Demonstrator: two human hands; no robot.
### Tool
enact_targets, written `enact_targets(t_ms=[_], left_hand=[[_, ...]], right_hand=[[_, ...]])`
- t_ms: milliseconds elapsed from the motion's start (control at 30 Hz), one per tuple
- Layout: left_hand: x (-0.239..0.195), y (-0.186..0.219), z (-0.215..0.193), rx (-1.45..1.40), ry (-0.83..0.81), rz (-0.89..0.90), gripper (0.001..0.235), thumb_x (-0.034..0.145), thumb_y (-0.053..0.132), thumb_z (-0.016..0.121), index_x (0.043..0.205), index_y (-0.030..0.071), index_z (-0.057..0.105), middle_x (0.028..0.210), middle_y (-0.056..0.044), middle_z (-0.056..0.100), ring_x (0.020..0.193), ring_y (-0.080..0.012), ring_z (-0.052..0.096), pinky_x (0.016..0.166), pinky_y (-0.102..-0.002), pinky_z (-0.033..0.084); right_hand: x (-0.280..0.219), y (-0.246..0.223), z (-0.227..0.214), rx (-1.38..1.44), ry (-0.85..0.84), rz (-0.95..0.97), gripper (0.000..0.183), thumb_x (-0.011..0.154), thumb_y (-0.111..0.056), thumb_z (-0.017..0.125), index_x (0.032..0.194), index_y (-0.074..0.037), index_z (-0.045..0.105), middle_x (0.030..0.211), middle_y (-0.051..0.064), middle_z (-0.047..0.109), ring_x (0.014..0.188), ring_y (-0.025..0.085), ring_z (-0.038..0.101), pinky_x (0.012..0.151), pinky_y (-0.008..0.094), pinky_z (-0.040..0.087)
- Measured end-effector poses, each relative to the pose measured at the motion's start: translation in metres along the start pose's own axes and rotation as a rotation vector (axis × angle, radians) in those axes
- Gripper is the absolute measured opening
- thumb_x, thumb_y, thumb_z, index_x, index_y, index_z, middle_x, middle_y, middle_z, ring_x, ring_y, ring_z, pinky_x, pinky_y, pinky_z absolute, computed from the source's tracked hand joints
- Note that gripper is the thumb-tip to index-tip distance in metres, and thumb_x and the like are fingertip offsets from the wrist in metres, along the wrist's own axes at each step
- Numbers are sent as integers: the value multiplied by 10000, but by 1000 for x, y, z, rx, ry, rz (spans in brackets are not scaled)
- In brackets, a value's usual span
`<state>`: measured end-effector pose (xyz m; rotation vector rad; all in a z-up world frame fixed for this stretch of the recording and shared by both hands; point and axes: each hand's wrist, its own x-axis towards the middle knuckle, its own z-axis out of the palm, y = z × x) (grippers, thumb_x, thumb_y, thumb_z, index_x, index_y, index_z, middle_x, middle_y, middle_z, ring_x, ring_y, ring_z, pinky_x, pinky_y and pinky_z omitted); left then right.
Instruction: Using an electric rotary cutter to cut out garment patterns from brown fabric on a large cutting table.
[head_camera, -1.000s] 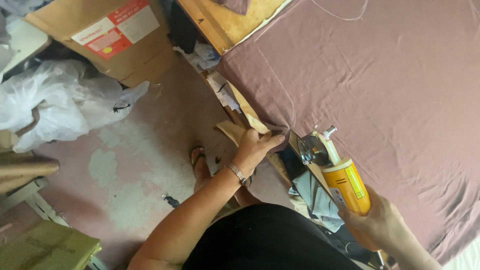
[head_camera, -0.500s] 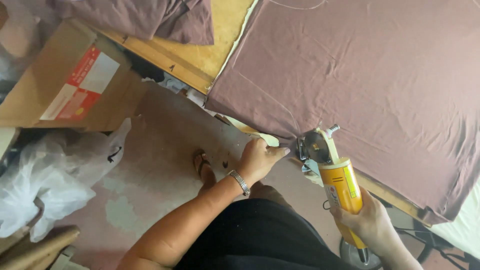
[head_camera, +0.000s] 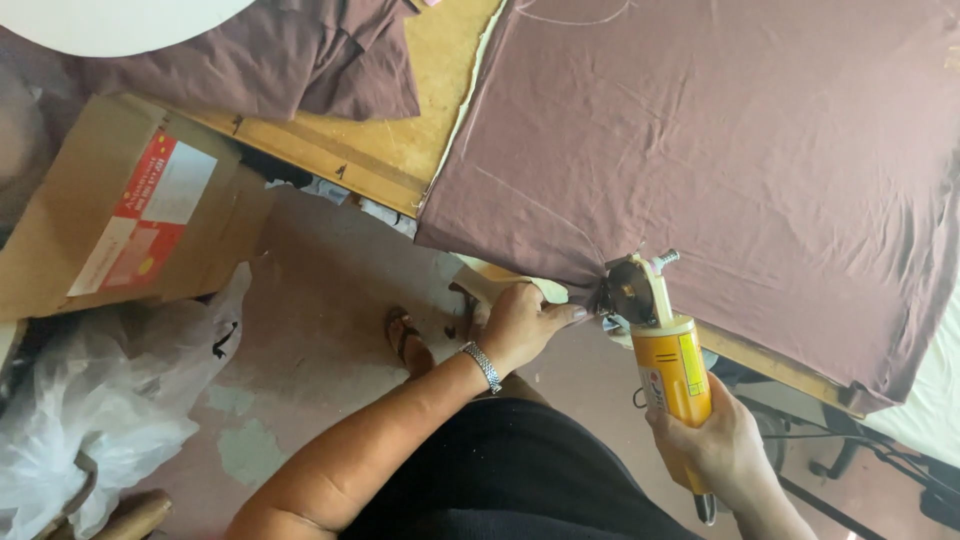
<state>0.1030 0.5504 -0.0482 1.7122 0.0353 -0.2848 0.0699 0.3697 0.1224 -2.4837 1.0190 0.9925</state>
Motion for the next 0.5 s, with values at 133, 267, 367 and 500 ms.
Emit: enact_targets(t_ms=[133,267,367,500], left_hand=[[1,-5,1,9,-6,-33,569,863,422,831,525,129,478,498,10,491,507,-108,384,494,-380,301],[0,-1,0,32,-15,-82,614,866,426,841,511,137,432,491,24,438,508,-102,347,492,-400,255],[2,-3,0,108,-30,-117,638,853,532,810,497,137,457,488,2,483,484,-133,388,507,-393,283],[3,-16,9,165,-11,-183,750,825,602,828,512,126,340,492,7,354,507,-131,312,506,-404,246]], right_hand=[[7,-2,-3,-9,-23,-1,531,847,-291,757,1314,-129,566,1183,131,712,1043,289,721,931,430,621],[14,-4,-10,-26,-57,-50,534,818,-346,735,1280,-119,592,1140,124,744,948,291,764,830,410,649],[15,-8,-14,14,-45,-106,572,765,-314,723,1281,-94,613,1143,131,748,931,281,735,802,393,626],[26,-13,-15,-61,-51,-129,599,797,-363,703,1331,-134,557,1161,128,710,958,299,752,829,425,658]])
